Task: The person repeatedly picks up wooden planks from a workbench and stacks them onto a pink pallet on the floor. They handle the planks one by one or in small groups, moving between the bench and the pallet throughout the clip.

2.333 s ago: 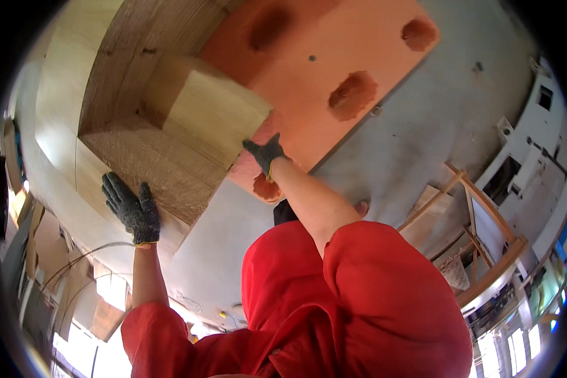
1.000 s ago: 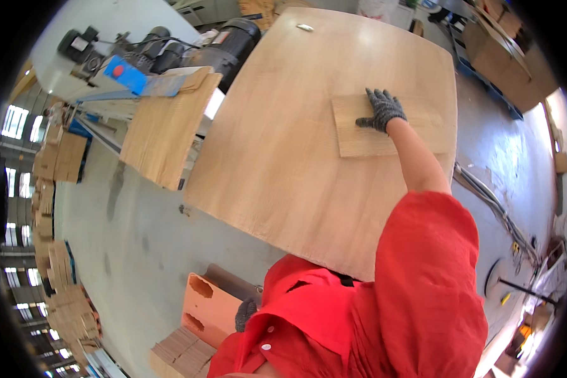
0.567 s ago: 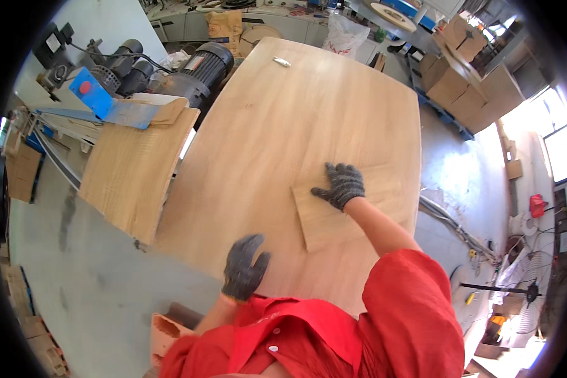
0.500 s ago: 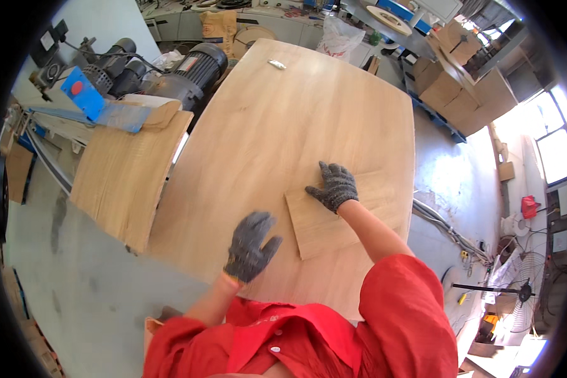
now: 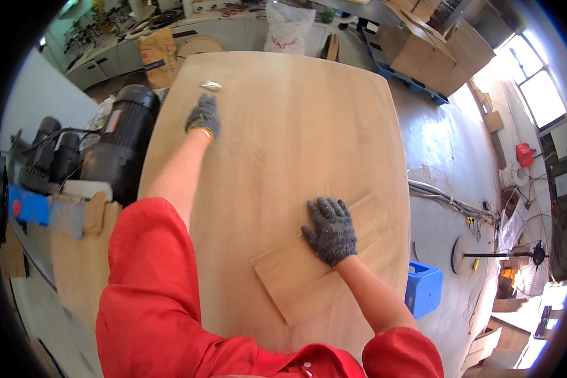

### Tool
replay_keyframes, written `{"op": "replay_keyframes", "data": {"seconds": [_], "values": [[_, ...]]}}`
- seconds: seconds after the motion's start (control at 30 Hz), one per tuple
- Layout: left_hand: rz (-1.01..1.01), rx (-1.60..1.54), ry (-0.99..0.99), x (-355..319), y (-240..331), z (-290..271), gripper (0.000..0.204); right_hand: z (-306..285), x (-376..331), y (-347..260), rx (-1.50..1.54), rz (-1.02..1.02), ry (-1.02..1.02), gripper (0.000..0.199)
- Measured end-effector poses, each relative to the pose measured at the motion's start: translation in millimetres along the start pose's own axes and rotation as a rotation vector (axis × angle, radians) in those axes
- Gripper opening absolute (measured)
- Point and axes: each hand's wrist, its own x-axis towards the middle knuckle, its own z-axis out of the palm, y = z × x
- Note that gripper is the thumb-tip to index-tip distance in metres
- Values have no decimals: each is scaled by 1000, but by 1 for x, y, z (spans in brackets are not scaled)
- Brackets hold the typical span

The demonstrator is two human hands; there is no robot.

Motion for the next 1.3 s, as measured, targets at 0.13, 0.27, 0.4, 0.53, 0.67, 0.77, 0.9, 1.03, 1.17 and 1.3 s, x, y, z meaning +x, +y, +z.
{"op": "replay_keyframes", "data": {"seconds": [0.13,0.27,0.4,0.53,0.67,0.77,0.9,1.03,1.17,1.3], "values": [[16,156,9,77,2,4,51,-6,-1,6,41,31,-24,53],[89,185,40,120,0,19,45,-7,4,9,141,46,-24,51],[95,193,-48,115,15,0,38,-7,4,8,125,59,-8,50],[199,180,-164,78,41,-16,37,-3,1,10,109,65,24,49],[283,-57,-214,13,59,-7,38,-1,-6,5,90,97,103,47],[349,-177,-257,-59,89,0,36,1,-20,-8,69,167,156,46],[489,-599,-295,-193,137,-46,38,3,-64,-22,126,329,230,54],[356,-831,-446,-321,145,-69,54,6,-122,-50,278,309,410,60],[383,-913,-450,-437,132,-69,63,12,-168,-69,334,-243,444,55],[0,-972,-720,-508,133,-106,61,-24,-191,-80,398,-423,-220,50]]}}
